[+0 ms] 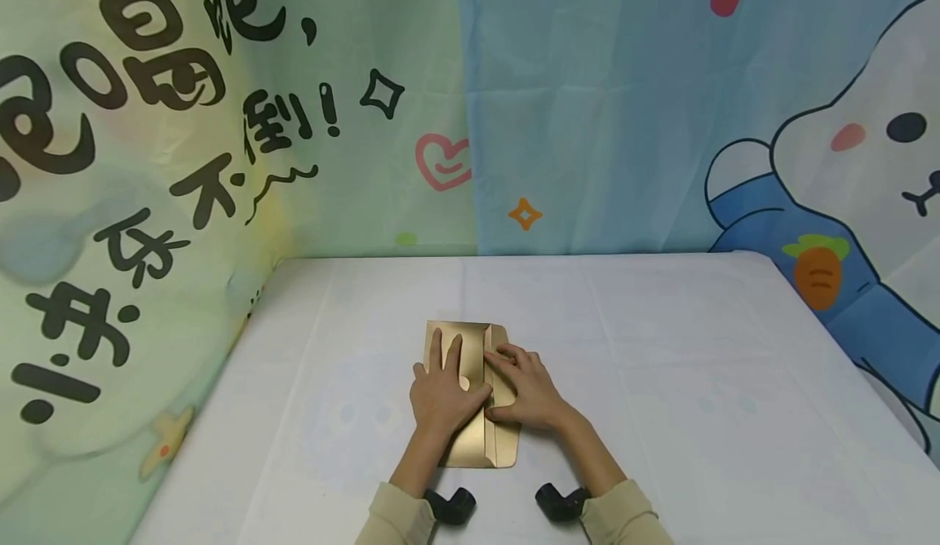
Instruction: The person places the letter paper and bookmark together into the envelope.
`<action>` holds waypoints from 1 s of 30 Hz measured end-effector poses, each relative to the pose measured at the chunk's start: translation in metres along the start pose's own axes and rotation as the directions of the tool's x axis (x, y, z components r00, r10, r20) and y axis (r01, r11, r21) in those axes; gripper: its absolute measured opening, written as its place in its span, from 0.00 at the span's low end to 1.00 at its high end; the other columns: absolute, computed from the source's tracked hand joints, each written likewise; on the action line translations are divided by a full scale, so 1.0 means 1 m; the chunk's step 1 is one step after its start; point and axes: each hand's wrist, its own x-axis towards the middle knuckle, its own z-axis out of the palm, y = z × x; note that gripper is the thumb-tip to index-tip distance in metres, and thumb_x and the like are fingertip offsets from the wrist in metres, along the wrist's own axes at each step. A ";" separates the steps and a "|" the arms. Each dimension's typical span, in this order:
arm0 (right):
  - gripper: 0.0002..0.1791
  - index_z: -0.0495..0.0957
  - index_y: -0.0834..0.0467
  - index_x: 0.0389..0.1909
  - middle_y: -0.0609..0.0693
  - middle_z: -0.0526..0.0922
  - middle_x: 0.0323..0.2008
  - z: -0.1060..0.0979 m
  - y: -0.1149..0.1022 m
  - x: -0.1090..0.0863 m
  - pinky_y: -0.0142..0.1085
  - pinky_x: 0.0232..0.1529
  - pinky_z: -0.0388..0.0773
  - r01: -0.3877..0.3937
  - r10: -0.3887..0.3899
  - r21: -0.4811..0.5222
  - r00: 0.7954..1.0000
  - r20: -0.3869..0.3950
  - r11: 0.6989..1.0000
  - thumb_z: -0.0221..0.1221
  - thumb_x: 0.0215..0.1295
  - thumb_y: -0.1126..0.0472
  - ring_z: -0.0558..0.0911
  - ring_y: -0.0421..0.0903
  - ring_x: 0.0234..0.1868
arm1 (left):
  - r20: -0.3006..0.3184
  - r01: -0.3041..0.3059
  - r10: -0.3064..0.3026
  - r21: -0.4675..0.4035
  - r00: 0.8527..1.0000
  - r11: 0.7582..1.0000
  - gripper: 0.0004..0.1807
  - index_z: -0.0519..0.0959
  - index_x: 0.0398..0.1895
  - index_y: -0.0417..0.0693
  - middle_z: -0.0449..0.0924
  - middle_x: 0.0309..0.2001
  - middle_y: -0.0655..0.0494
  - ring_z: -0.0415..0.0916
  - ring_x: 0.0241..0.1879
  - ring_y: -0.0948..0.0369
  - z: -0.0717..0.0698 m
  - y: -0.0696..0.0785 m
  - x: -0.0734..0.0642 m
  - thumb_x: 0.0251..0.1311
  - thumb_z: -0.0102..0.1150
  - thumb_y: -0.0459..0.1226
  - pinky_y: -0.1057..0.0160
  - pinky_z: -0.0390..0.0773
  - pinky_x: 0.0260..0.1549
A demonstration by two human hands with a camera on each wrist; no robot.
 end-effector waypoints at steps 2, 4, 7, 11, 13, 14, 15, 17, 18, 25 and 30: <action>0.48 0.64 0.56 0.65 0.59 0.59 0.64 0.000 0.000 0.000 0.54 0.51 0.60 -0.003 0.003 -0.002 1.000 0.004 1.000 0.67 0.39 0.45 0.63 0.55 0.53 | 0.001 0.001 -0.001 -0.002 1.000 1.000 0.48 0.58 0.69 0.63 0.44 0.72 0.56 0.65 0.34 0.50 0.001 0.000 0.000 0.38 0.51 0.65 0.62 0.62 0.14; 0.48 0.64 0.56 0.66 0.59 0.59 0.65 0.000 -0.001 0.000 0.54 0.51 0.60 -0.006 0.006 0.001 1.000 0.007 1.000 0.67 0.40 0.45 0.63 0.55 0.53 | -0.001 0.000 0.000 -0.006 1.000 1.000 0.48 0.58 0.69 0.63 0.44 0.72 0.56 0.65 0.34 0.50 0.001 -0.001 0.000 0.38 0.51 0.65 0.62 0.62 0.15; 0.47 0.64 0.56 0.65 0.59 0.59 0.65 -0.001 -0.002 0.000 0.54 0.51 0.60 -0.008 0.008 0.004 1.000 0.007 1.000 0.67 0.40 0.46 0.63 0.55 0.54 | -0.005 -0.003 0.003 -0.011 1.000 1.000 0.48 0.58 0.69 0.63 0.44 0.72 0.56 0.65 0.34 0.50 0.001 -0.001 0.000 0.38 0.51 0.65 0.62 0.62 0.15; 0.47 0.65 0.56 0.65 0.59 0.59 0.64 -0.002 -0.003 0.000 0.54 0.51 0.61 -0.008 0.008 -0.007 1.000 0.008 1.000 0.66 0.40 0.45 0.64 0.55 0.53 | -0.007 -0.004 0.004 -0.013 1.000 1.000 0.48 0.58 0.69 0.63 0.44 0.72 0.56 0.64 0.33 0.50 0.001 -0.001 0.000 0.38 0.51 0.65 0.62 0.62 0.15; 0.47 0.65 0.56 0.65 0.59 0.60 0.64 -0.001 -0.003 0.000 0.54 0.51 0.61 -0.007 0.007 -0.009 1.000 0.007 1.000 0.66 0.40 0.45 0.64 0.54 0.53 | -0.008 -0.005 0.004 -0.016 1.000 1.000 0.48 0.59 0.69 0.63 0.44 0.72 0.56 0.64 0.33 0.50 0.000 -0.001 0.000 0.37 0.51 0.64 0.63 0.61 0.15; 0.47 0.65 0.56 0.65 0.59 0.60 0.64 -0.001 -0.003 0.000 0.54 0.51 0.61 -0.006 0.006 -0.010 1.000 0.007 1.000 0.66 0.40 0.45 0.64 0.54 0.53 | -0.009 -0.005 0.005 -0.015 1.000 1.000 0.48 0.59 0.69 0.63 0.44 0.72 0.56 0.64 0.33 0.50 0.000 -0.001 0.000 0.37 0.51 0.64 0.63 0.61 0.14; 0.47 0.65 0.56 0.65 0.59 0.60 0.64 -0.001 -0.003 0.000 0.54 0.51 0.61 -0.006 0.006 -0.009 1.000 0.006 1.000 0.66 0.40 0.45 0.64 0.54 0.53 | -0.010 -0.006 0.005 -0.015 1.000 1.000 0.48 0.59 0.69 0.63 0.45 0.72 0.56 0.64 0.33 0.50 -0.001 -0.001 0.000 0.37 0.51 0.64 0.63 0.61 0.14; 0.46 0.65 0.56 0.65 0.59 0.60 0.64 -0.001 -0.002 0.000 0.54 0.51 0.61 -0.005 0.005 -0.005 1.000 0.004 1.000 0.66 0.40 0.46 0.64 0.54 0.53 | -0.012 -0.007 0.006 -0.016 1.000 1.000 0.48 0.59 0.69 0.62 0.45 0.72 0.56 0.64 0.33 0.50 -0.001 -0.002 0.000 0.37 0.51 0.64 0.63 0.61 0.14; 0.46 0.65 0.56 0.65 0.59 0.60 0.64 -0.001 -0.002 0.000 0.54 0.51 0.61 -0.004 0.004 -0.002 1.000 0.003 1.000 0.67 0.40 0.46 0.64 0.54 0.53 | -0.012 -0.007 0.007 -0.018 1.000 1.000 0.48 0.59 0.69 0.62 0.45 0.72 0.56 0.64 0.33 0.50 -0.001 -0.002 0.001 0.37 0.52 0.64 0.63 0.61 0.14; 0.46 0.65 0.56 0.65 0.59 0.59 0.64 0.001 0.001 0.000 0.55 0.52 0.60 0.004 -0.004 0.006 1.000 0.008 1.000 0.67 0.40 0.46 0.63 0.56 0.55 | -0.015 0.000 0.000 -0.029 1.000 1.000 0.48 0.60 0.68 0.62 0.45 0.71 0.56 0.64 0.34 0.50 0.000 -0.002 0.000 0.37 0.52 0.63 0.63 0.62 0.15; 0.46 0.65 0.54 0.65 0.57 0.59 0.65 0.001 0.005 0.000 0.54 0.52 0.60 0.001 -0.001 0.001 1.000 0.017 1.000 0.67 0.40 0.45 0.62 0.56 0.56 | -0.020 -0.004 0.003 -0.022 1.000 1.000 0.48 0.59 0.68 0.62 0.44 0.72 0.56 0.65 0.36 0.48 0.001 -0.001 0.000 0.37 0.52 0.63 0.62 0.64 0.16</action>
